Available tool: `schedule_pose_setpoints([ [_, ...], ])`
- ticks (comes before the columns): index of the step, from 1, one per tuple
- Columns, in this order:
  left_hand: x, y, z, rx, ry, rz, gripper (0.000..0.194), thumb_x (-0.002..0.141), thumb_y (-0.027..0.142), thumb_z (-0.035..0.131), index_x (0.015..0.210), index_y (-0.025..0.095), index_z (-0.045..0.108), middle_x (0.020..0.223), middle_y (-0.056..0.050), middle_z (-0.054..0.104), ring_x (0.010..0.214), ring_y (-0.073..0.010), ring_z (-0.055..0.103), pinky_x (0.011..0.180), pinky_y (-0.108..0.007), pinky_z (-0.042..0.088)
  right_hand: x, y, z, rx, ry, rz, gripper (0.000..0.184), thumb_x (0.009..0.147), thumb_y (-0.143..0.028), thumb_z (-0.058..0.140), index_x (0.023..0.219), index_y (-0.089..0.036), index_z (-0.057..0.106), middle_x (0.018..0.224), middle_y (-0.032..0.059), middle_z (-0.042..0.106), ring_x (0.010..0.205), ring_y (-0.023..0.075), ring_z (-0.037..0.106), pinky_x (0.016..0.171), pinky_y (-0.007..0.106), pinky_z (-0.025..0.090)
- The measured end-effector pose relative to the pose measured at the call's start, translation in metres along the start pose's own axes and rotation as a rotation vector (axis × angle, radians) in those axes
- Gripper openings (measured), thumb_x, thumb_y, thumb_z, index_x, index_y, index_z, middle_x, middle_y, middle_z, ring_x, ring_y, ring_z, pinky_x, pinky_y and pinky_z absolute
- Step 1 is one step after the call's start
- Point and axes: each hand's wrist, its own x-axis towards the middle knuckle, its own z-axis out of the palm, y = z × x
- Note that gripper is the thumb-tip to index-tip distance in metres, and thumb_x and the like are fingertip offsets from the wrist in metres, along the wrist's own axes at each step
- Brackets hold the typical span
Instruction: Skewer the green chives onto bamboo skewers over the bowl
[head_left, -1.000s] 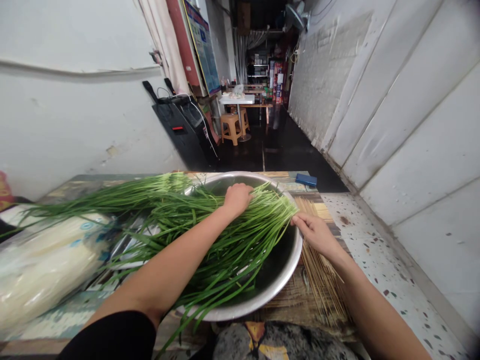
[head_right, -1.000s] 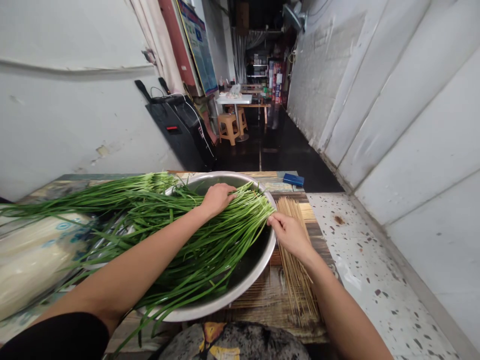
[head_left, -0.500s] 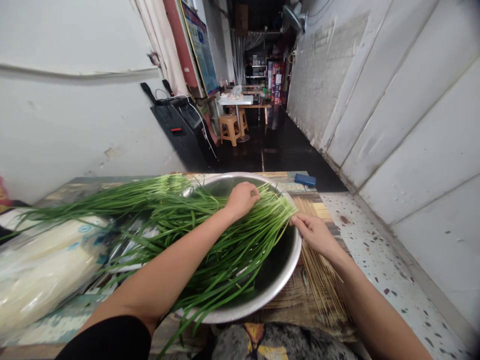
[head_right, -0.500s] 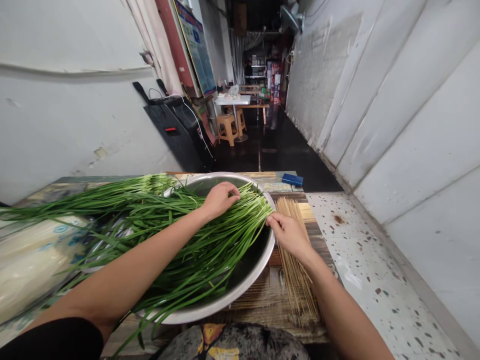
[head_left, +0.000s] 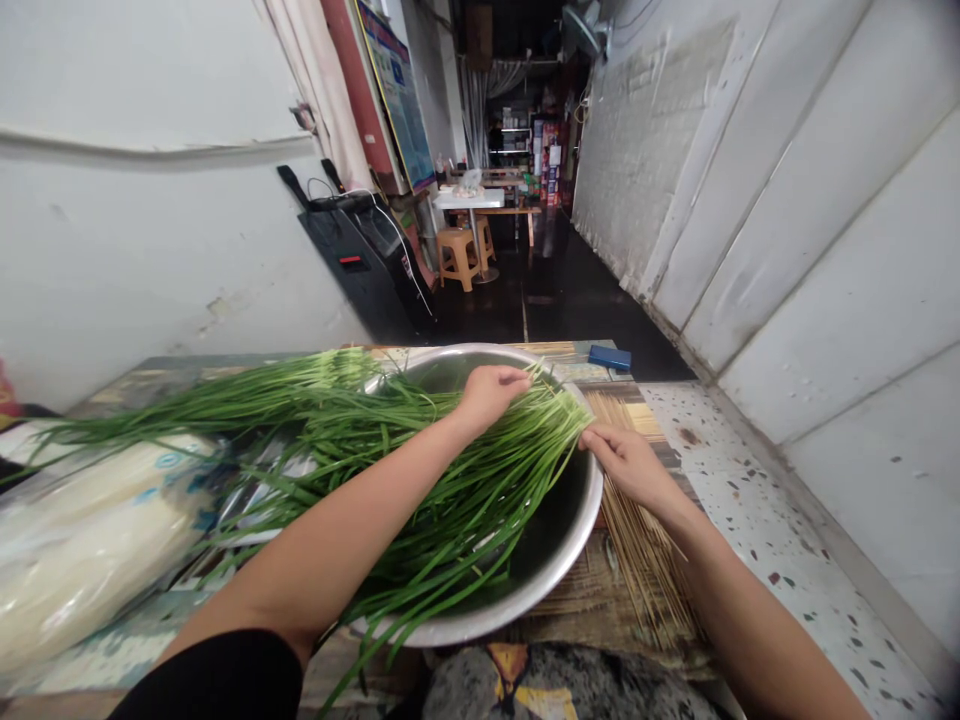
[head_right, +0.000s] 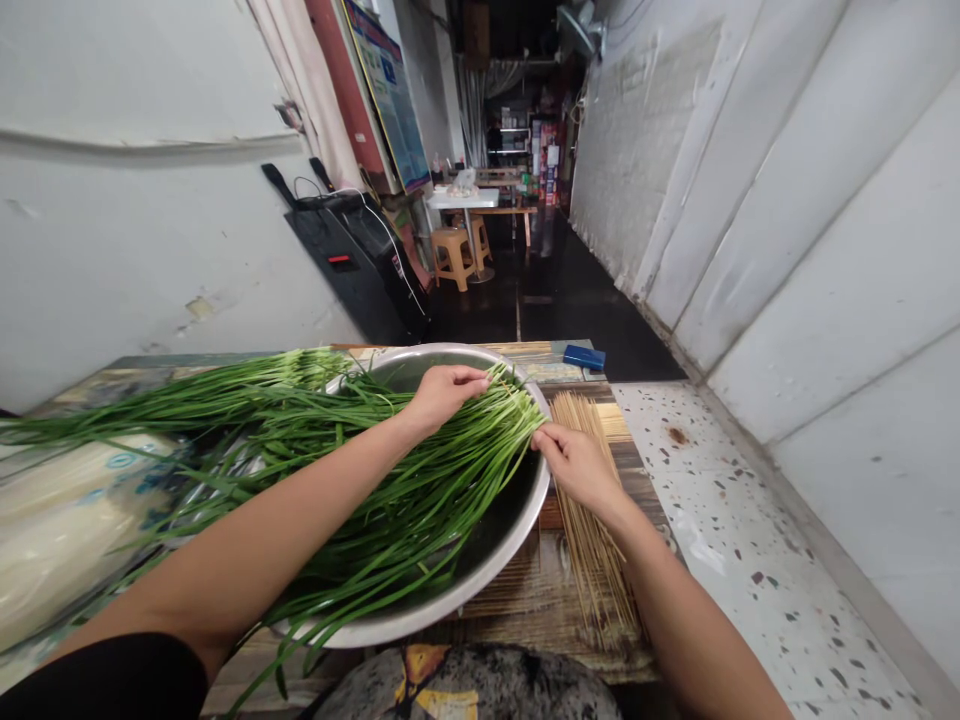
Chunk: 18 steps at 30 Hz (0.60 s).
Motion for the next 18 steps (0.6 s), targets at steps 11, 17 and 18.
schedule_pose_setpoints([
  [11,-0.0052,0.0004,0.0065,0.006,-0.037,0.013,0.028,0.068,0.025,0.065,0.091,0.013,0.073,0.084,-0.007,0.072,0.083,-0.0194,0.064,0.085,-0.031,0.047,-0.0001,0.0009,0.0004,-0.010,-0.005,0.008,0.028,0.088,-0.034,0.039,0.074,-0.019,0.058,0.072,0.0005,0.062,0.072,0.0163,0.056,0.065,0.024,0.039],
  [17,-0.0071,0.0059,0.0056,0.018,-0.055,0.017,0.022,0.070,0.022,0.062,0.086,0.014,0.074,0.078,-0.005,0.072,0.082,-0.0183,0.064,0.085,-0.029,0.047,0.0006,0.0009,0.0002,-0.002,-0.011,-0.012,0.029,0.088,-0.035,0.039,0.074,-0.019,0.058,0.072,0.0015,0.062,0.072,0.0173,0.057,0.066,0.026,0.041],
  [18,-0.0072,0.0066,0.0054,0.026,-0.059,0.024,0.020,0.070,0.021,0.061,0.084,0.015,0.074,0.077,-0.004,0.072,0.081,-0.0180,0.064,0.085,-0.029,0.046,0.0007,0.0008,0.0000,0.001,-0.012,-0.010,0.029,0.088,-0.035,0.038,0.074,-0.019,0.058,0.072,0.0016,0.062,0.072,0.0174,0.057,0.066,0.026,0.041],
])
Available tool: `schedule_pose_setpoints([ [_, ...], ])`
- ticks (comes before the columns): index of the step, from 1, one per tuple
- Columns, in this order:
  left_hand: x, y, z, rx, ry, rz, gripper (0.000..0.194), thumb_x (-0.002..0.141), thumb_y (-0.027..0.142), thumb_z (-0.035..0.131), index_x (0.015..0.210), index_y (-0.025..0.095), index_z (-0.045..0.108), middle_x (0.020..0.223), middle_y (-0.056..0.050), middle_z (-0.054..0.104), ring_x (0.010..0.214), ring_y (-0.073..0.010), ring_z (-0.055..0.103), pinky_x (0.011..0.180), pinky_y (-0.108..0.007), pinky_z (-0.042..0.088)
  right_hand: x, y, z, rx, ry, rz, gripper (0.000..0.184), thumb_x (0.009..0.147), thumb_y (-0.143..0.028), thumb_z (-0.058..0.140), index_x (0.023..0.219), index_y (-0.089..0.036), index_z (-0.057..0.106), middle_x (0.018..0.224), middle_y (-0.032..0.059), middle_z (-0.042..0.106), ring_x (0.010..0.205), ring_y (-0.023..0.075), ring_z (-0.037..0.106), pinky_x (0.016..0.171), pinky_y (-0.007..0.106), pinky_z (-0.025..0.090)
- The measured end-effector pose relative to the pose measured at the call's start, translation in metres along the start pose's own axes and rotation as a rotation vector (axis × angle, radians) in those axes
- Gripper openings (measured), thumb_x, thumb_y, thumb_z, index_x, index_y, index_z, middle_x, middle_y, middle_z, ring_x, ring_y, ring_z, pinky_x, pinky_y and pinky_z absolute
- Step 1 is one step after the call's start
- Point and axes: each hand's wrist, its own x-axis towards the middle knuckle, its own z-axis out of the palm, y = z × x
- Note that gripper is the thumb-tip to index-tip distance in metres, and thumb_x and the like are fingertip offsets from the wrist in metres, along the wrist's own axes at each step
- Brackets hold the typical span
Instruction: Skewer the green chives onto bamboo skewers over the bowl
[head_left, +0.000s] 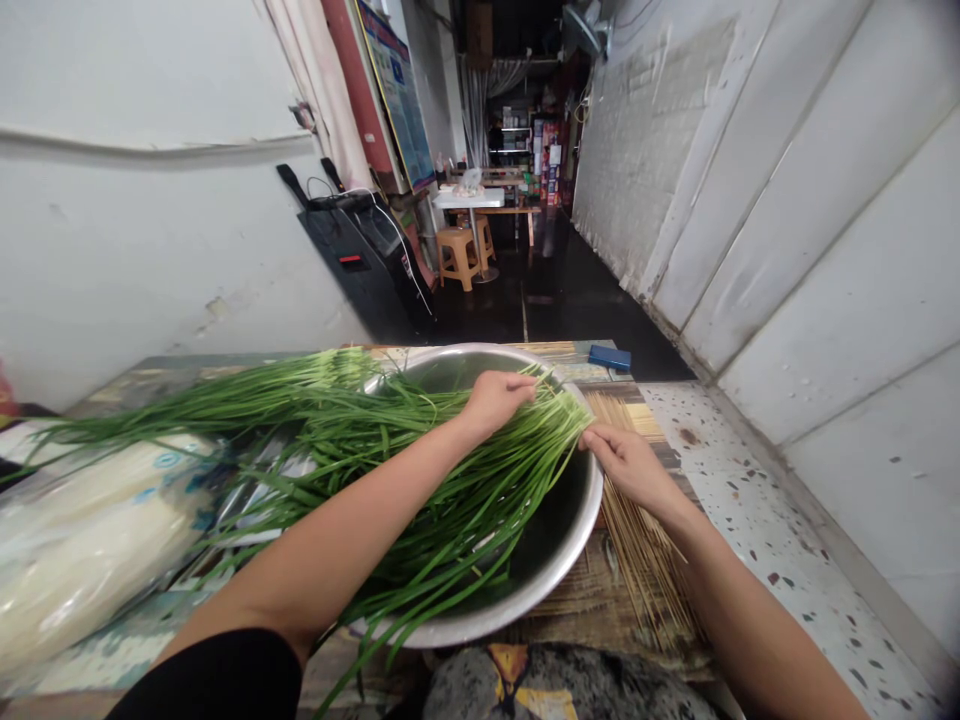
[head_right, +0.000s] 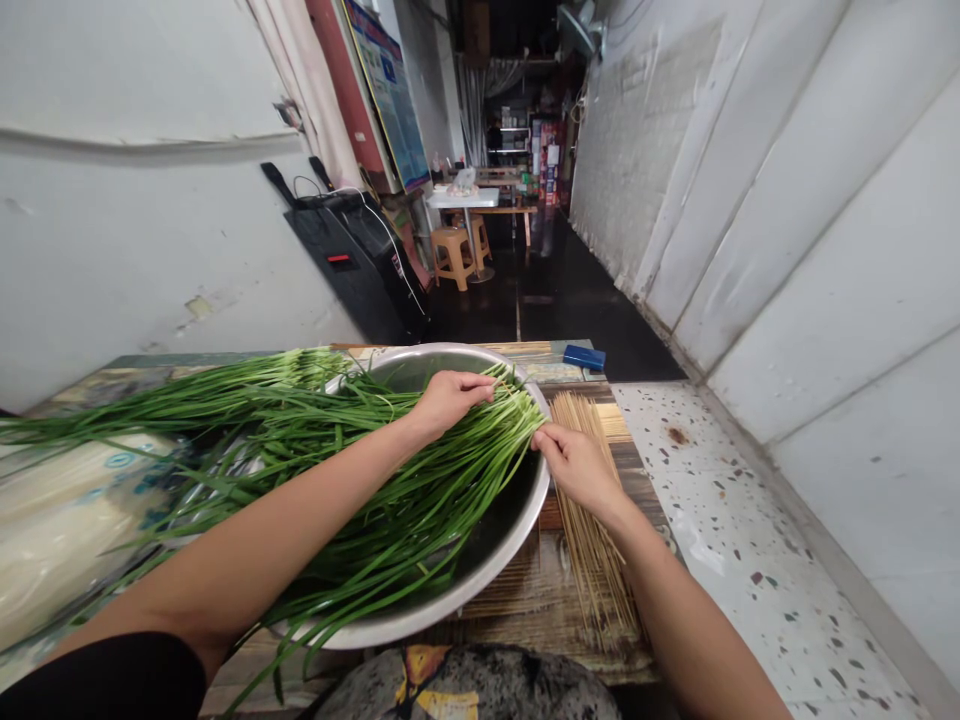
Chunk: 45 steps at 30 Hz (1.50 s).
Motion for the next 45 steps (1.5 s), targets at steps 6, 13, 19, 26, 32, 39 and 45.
schedule_pose_setpoints([
  [6,0.0010,0.0000,-0.0010,0.024,-0.017,0.003,0.021,0.074,0.022,0.056,0.083,0.014,0.074,0.074,-0.003,0.071,0.077,-0.0165,0.063,0.081,-0.028,0.046,-0.0008,-0.0016,-0.0007,0.000,0.011,0.005,0.027,0.088,-0.032,0.039,0.074,-0.019,0.058,0.072,0.0005,0.062,0.071,0.0164,0.056,0.066,0.024,0.040],
  [13,0.0003,-0.0009,0.0002,0.004,-0.016,0.013,0.019,0.073,0.022,0.057,0.080,0.015,0.074,0.072,-0.003,0.071,0.078,-0.0168,0.063,0.082,-0.028,0.046,-0.0008,-0.0007,0.0000,-0.004,0.005,0.003,0.027,0.088,-0.032,0.039,0.073,-0.018,0.057,0.070,0.0000,0.060,0.069,0.0157,0.055,0.064,0.024,0.039],
  [19,0.0009,-0.0013,-0.0004,0.010,-0.027,0.020,0.017,0.072,0.023,0.058,0.076,0.016,0.074,0.072,-0.002,0.071,0.081,-0.0173,0.063,0.084,-0.028,0.046,-0.0008,-0.0016,-0.0007,-0.021,0.007,0.014,0.027,0.088,-0.031,0.038,0.073,-0.018,0.057,0.068,0.0002,0.059,0.067,0.0159,0.054,0.063,0.024,0.039],
  [26,0.0011,-0.0022,-0.0012,0.049,-0.035,0.051,0.016,0.072,0.020,0.059,0.078,0.016,0.074,0.084,-0.003,0.072,0.085,-0.0178,0.064,0.087,-0.028,0.045,-0.0010,-0.0006,0.0002,0.006,0.016,0.002,0.027,0.088,-0.032,0.039,0.074,-0.019,0.058,0.071,0.0011,0.062,0.070,0.0168,0.056,0.066,0.026,0.040],
  [32,-0.0003,0.0001,0.0006,0.048,0.003,0.048,0.020,0.071,0.018,0.059,0.084,0.016,0.074,0.085,-0.004,0.072,0.085,-0.0182,0.065,0.088,-0.029,0.046,-0.0006,-0.0003,0.0001,-0.009,0.007,0.009,0.027,0.088,-0.031,0.038,0.074,-0.018,0.057,0.070,0.0007,0.061,0.068,0.0161,0.055,0.065,0.026,0.040],
  [39,-0.0012,0.0012,0.0041,-0.002,0.040,-0.020,0.023,0.068,0.021,0.062,0.087,0.015,0.074,0.079,-0.004,0.072,0.080,-0.0180,0.065,0.083,-0.029,0.047,-0.0004,-0.0024,-0.0013,-0.016,-0.002,0.008,0.027,0.088,-0.030,0.039,0.074,-0.019,0.058,0.070,0.0000,0.061,0.067,0.0156,0.056,0.065,0.025,0.039],
  [45,-0.0025,0.0043,0.0055,-0.078,0.030,-0.035,0.020,0.072,0.028,0.060,0.078,0.014,0.073,0.075,-0.004,0.072,0.076,-0.0170,0.064,0.078,-0.027,0.047,0.0000,-0.0012,-0.0015,-0.026,-0.002,0.001,0.027,0.088,-0.031,0.039,0.074,-0.019,0.059,0.070,0.0007,0.062,0.069,0.0165,0.056,0.065,0.025,0.040],
])
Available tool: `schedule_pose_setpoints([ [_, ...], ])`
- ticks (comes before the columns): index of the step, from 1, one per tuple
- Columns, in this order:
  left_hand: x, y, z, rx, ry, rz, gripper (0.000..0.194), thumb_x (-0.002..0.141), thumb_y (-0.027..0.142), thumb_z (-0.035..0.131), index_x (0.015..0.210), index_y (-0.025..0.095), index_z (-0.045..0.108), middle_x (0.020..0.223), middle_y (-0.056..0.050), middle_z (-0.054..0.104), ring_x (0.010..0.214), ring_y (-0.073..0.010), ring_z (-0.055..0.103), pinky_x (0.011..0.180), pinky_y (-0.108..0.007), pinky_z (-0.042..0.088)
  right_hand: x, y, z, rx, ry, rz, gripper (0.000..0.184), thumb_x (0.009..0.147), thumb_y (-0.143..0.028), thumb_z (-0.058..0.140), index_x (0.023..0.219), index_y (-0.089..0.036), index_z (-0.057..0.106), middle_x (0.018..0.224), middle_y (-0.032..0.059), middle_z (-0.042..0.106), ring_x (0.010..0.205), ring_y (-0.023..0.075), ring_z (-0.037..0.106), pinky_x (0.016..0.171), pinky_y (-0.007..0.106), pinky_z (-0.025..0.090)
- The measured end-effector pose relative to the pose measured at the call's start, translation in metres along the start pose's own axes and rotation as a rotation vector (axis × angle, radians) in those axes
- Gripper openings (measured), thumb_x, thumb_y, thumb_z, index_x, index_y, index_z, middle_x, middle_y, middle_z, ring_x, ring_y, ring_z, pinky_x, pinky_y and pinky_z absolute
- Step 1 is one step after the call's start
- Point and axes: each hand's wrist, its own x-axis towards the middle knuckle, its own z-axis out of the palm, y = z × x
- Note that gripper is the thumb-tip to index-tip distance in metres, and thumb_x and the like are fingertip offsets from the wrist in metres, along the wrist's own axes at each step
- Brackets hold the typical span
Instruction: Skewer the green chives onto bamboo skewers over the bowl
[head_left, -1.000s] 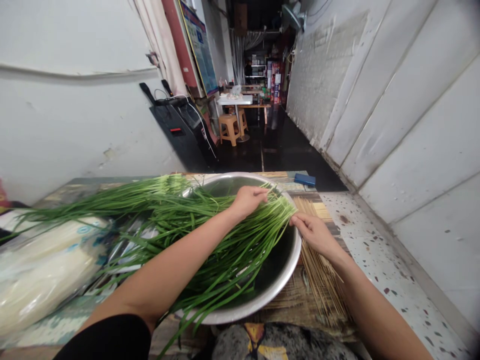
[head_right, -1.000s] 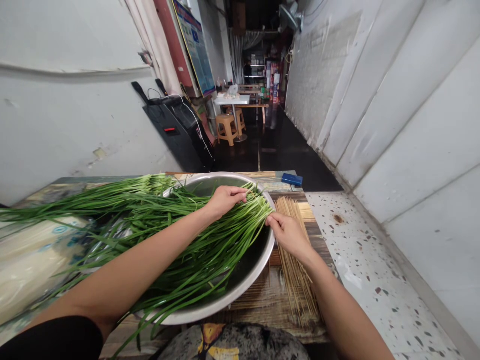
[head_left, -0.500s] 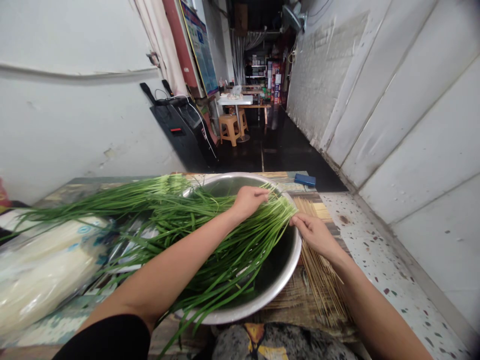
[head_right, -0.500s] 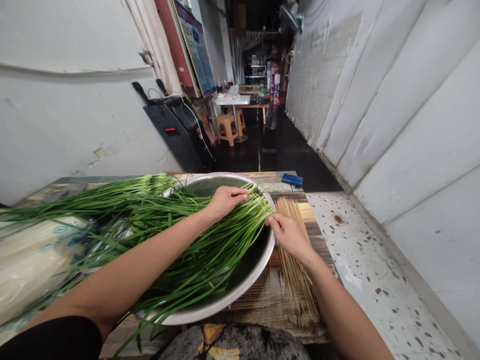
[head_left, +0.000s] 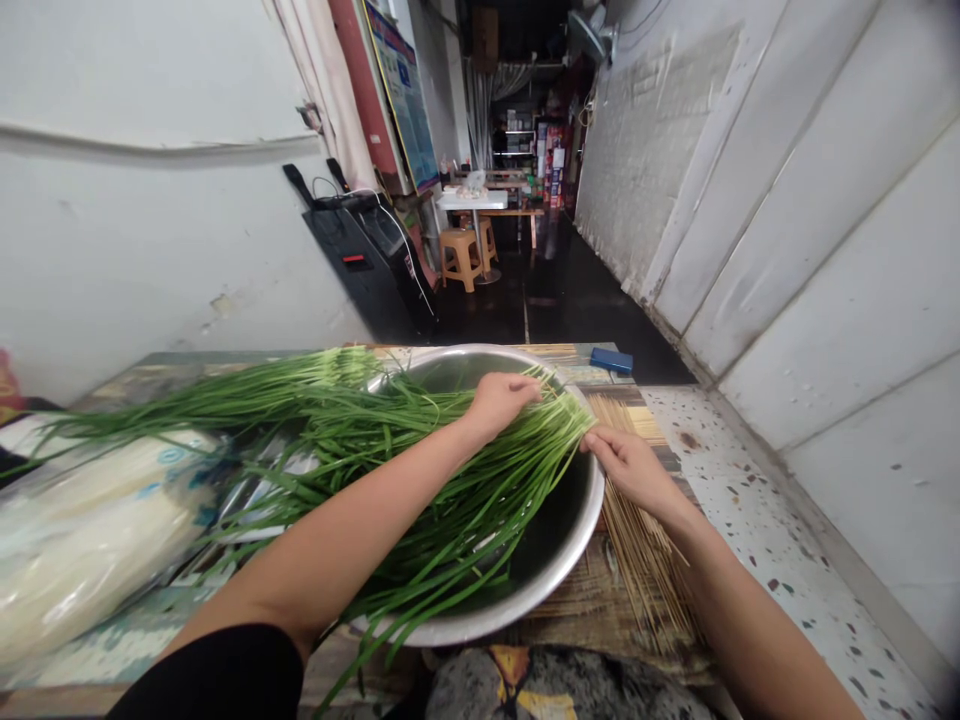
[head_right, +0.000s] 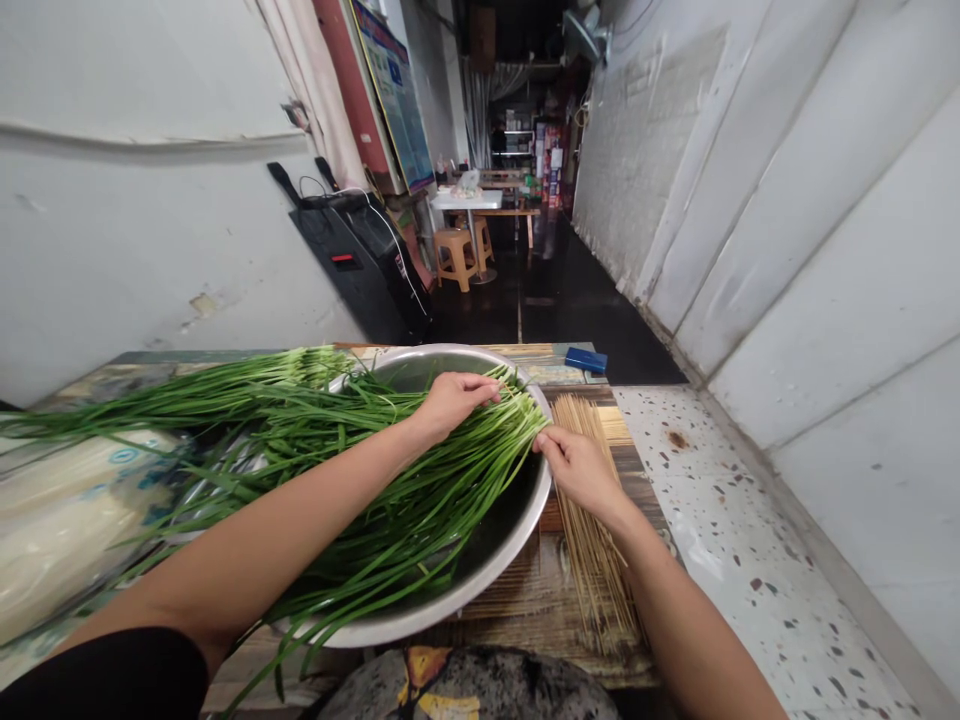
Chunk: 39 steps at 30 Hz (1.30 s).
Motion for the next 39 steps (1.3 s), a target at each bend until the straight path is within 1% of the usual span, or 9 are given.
schedule_pose_setpoints([
  [6,0.0029,-0.0054,0.0027,0.002,0.043,0.010,0.023,0.074,0.029,0.058,0.083,0.013,0.073,0.074,-0.005,0.071,0.076,-0.0173,0.064,0.077,-0.028,0.047,-0.0001,0.0000,0.0000,-0.002,0.008,-0.006,0.028,0.088,-0.032,0.038,0.075,-0.019,0.059,0.071,0.0008,0.062,0.068,0.0164,0.056,0.064,0.025,0.040],
  [16,0.0025,-0.0055,0.0030,-0.020,0.053,-0.009,0.022,0.071,0.026,0.061,0.083,0.012,0.073,0.078,-0.006,0.072,0.081,-0.0188,0.064,0.082,-0.029,0.047,-0.0009,-0.0005,-0.0004,0.006,0.003,0.000,0.028,0.088,-0.032,0.039,0.074,-0.019,0.059,0.071,0.0006,0.062,0.069,0.0159,0.056,0.065,0.024,0.039],
  [21,0.0028,-0.0070,0.0029,0.011,0.053,0.007,0.021,0.071,0.027,0.061,0.081,0.014,0.074,0.079,-0.005,0.072,0.083,-0.0188,0.065,0.085,-0.030,0.047,-0.0008,0.0012,0.0002,0.012,0.003,-0.004,0.027,0.088,-0.031,0.039,0.075,-0.018,0.059,0.072,0.0005,0.062,0.070,0.0158,0.056,0.066,0.024,0.039],
  [27,0.0020,-0.0055,0.0024,-0.007,0.070,0.003,0.025,0.069,0.026,0.064,0.087,0.012,0.073,0.085,-0.008,0.072,0.084,-0.0192,0.065,0.085,-0.030,0.047,-0.0007,-0.0002,0.0001,0.007,0.001,0.010,0.027,0.088,-0.031,0.040,0.074,-0.018,0.059,0.071,0.0002,0.062,0.069,0.0157,0.056,0.065,0.024,0.039],
  [33,0.0035,-0.0096,0.0019,0.010,0.072,0.025,0.023,0.069,0.027,0.065,0.086,0.015,0.074,0.091,-0.006,0.072,0.086,-0.0193,0.066,0.086,-0.030,0.047,-0.0011,-0.0007,0.0002,0.007,0.004,0.003,0.027,0.088,-0.031,0.040,0.074,-0.018,0.058,0.071,0.0004,0.062,0.069,0.0159,0.056,0.065,0.024,0.039],
  [39,0.0016,-0.0042,0.0005,0.028,0.054,0.034,0.022,0.069,0.025,0.065,0.086,0.013,0.073,0.088,-0.007,0.072,0.085,-0.0191,0.066,0.085,-0.029,0.048,-0.0012,0.0008,0.0010,-0.014,0.002,0.007,0.027,0.088,-0.030,0.039,0.074,-0.018,0.059,0.067,0.0000,0.060,0.065,0.0154,0.055,0.062,0.024,0.038],
])
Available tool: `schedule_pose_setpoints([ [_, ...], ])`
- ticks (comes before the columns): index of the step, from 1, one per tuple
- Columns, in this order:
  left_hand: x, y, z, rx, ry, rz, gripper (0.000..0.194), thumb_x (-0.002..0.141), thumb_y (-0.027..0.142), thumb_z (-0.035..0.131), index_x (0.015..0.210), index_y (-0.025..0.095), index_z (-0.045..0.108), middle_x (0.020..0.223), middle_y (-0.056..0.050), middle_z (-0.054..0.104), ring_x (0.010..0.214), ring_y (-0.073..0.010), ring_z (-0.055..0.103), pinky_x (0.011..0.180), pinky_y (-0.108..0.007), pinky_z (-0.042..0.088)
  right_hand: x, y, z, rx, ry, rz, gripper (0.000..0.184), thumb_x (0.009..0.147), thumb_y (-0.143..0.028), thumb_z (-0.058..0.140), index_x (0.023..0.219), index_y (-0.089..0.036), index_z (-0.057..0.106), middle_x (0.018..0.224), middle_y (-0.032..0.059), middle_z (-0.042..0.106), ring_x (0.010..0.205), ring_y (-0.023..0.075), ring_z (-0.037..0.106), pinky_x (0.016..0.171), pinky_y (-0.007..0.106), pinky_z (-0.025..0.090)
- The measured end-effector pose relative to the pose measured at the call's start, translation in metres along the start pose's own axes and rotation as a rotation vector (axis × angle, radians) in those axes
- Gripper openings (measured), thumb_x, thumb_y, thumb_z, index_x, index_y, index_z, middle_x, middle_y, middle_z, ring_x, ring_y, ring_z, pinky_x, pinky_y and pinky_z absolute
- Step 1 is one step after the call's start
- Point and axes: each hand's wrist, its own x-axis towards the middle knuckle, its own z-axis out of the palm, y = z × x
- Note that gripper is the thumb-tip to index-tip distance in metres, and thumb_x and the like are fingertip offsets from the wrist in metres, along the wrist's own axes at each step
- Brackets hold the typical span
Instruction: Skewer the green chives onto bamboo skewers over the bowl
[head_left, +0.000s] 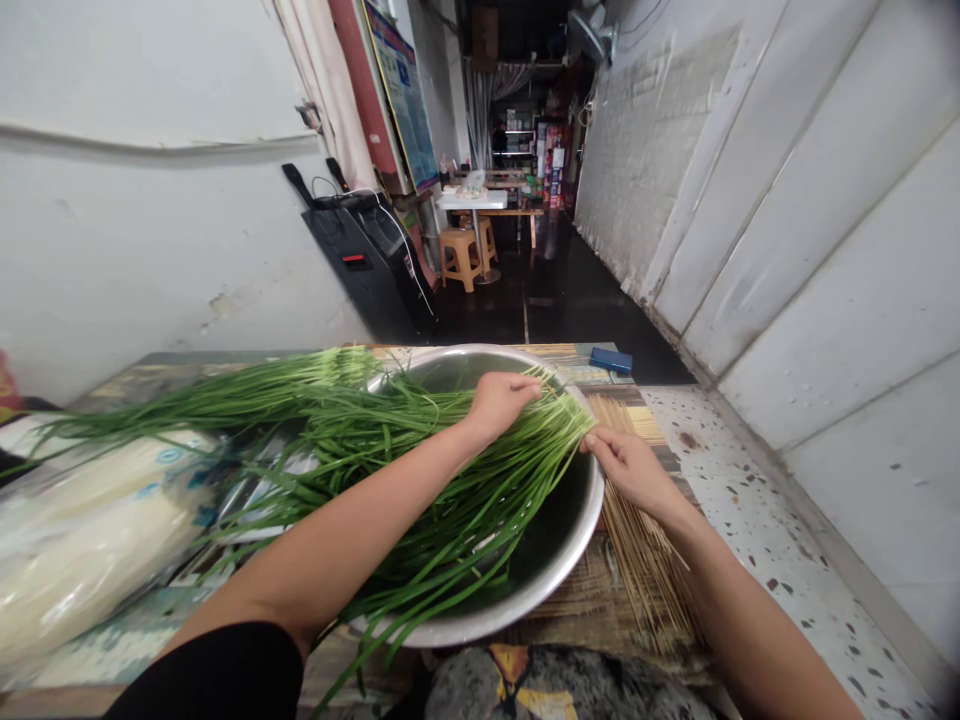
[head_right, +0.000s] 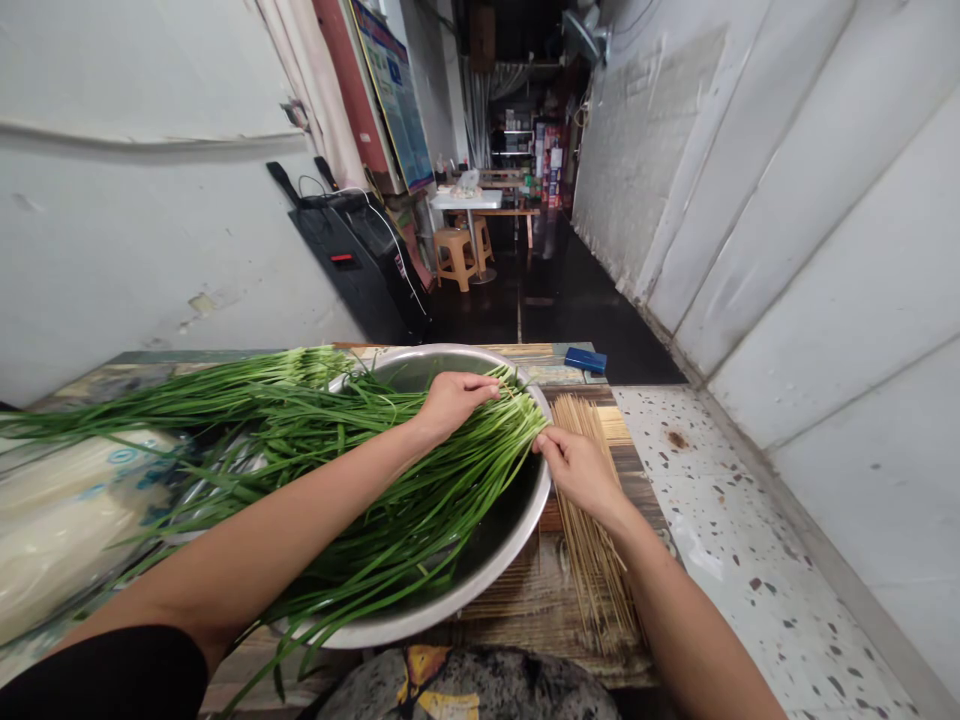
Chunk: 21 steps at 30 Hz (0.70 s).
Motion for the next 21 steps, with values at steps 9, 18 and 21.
schedule_pose_setpoints([
  [9,-0.004,0.006,0.000,0.095,-0.041,0.051,0.016,0.073,0.021,0.061,0.081,0.015,0.074,0.089,-0.005,0.072,0.085,-0.0175,0.066,0.084,-0.027,0.048,0.000,0.000,0.002,0.021,0.019,0.013,0.027,0.088,-0.031,0.039,0.074,-0.018,0.059,0.068,0.0006,0.060,0.067,0.0161,0.055,0.064,0.025,0.039],
  [18,0.000,0.019,-0.015,0.373,-0.309,0.239,0.025,0.079,0.018,0.052,0.092,0.021,0.073,0.094,-0.001,0.072,0.090,-0.0160,0.064,0.086,-0.025,0.045,0.000,-0.002,0.002,0.019,0.021,0.021,0.028,0.088,-0.034,0.037,0.073,-0.019,0.057,0.069,0.0004,0.060,0.069,0.0165,0.056,0.065,0.025,0.039],
  [21,0.007,0.014,-0.022,0.504,-0.151,0.220,0.024,0.079,0.021,0.053,0.092,0.020,0.073,0.093,-0.003,0.071,0.086,-0.0176,0.063,0.082,-0.027,0.045,0.001,-0.001,0.001,0.026,0.018,0.013,0.028,0.088,-0.033,0.038,0.073,-0.019,0.057,0.071,0.0006,0.061,0.071,0.0166,0.056,0.066,0.025,0.039],
])
